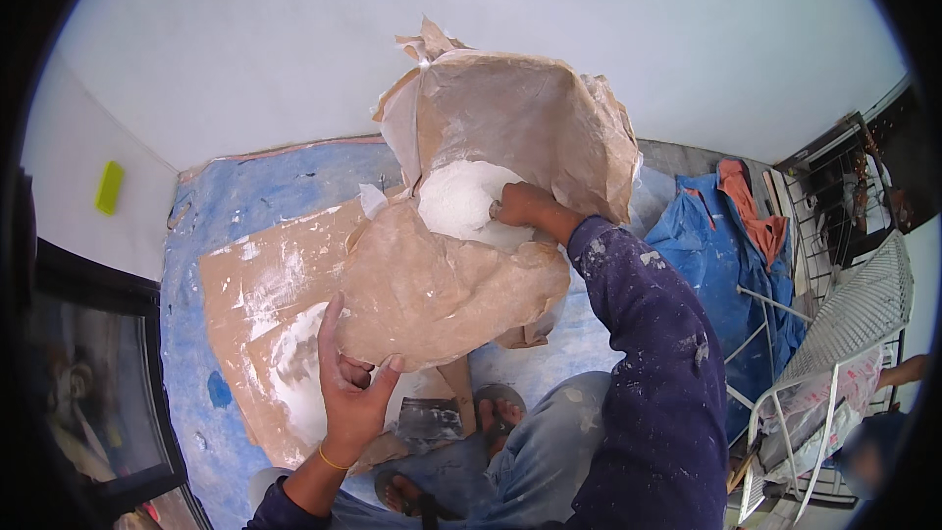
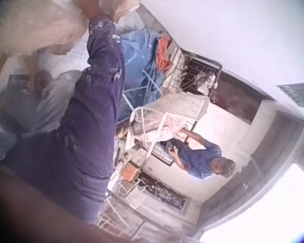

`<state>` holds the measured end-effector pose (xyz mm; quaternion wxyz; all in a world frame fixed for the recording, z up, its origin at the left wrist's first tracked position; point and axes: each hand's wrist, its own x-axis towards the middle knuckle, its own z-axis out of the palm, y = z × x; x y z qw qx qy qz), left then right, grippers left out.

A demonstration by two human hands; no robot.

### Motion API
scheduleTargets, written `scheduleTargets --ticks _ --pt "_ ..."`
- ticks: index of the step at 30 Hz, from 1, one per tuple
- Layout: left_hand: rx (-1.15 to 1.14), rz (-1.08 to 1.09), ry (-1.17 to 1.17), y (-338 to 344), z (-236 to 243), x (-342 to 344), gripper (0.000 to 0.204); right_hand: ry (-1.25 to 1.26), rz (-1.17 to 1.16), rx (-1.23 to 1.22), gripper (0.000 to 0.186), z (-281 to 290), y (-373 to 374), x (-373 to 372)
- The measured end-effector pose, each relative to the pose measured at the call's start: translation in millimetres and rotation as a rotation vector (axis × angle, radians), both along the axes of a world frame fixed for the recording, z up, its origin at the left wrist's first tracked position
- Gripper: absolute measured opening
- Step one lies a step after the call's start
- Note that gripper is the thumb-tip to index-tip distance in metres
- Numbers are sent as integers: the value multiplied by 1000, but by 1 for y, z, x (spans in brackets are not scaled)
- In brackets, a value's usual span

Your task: The person scrapes old plaster from a wall using a metal scraper, then moves to a cardboard sheet on the floor to mix white plaster powder with water using two scrapers. The person kneads and spreads the mixture on the cardboard.

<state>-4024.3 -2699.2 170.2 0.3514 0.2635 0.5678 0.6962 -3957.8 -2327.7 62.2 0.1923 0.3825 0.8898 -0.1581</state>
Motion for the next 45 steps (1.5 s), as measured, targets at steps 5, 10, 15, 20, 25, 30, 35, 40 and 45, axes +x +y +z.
scheduleTargets --ticks 5,10,15,20,25,30,35,40,45 --pt "-27 -20 39 8 -11 -30 87 32 30 -3 54 -3 27 -24" --pt "-129 -64 37 -23 -12 -46 88 81 50 6 50 2 6 -41" --pt "-221 -80 -3 -60 -13 -54 89 97 -34 -82 50 0 -30 -50" --pt "-151 -161 -27 -74 -4 -56 88 173 -67 -33 48 17 -58 -28" --pt "-17 -143 -12 -96 -7 -66 87 246 -152 -65 47 31 -85 -17" --pt "-88 -87 52 -115 -27 -77 83 329 -107 -111 46 37 -94 -32" --pt "-93 -52 -91 -121 -24 -85 72 398 -122 -104 44 69 -99 -8" --pt "-84 112 -82 -128 -25 -99 65 428 -242 -155 44 85 -109 23" --pt "-69 296 -97 -139 -8 -119 63 454 -314 -242 43 109 -126 28"
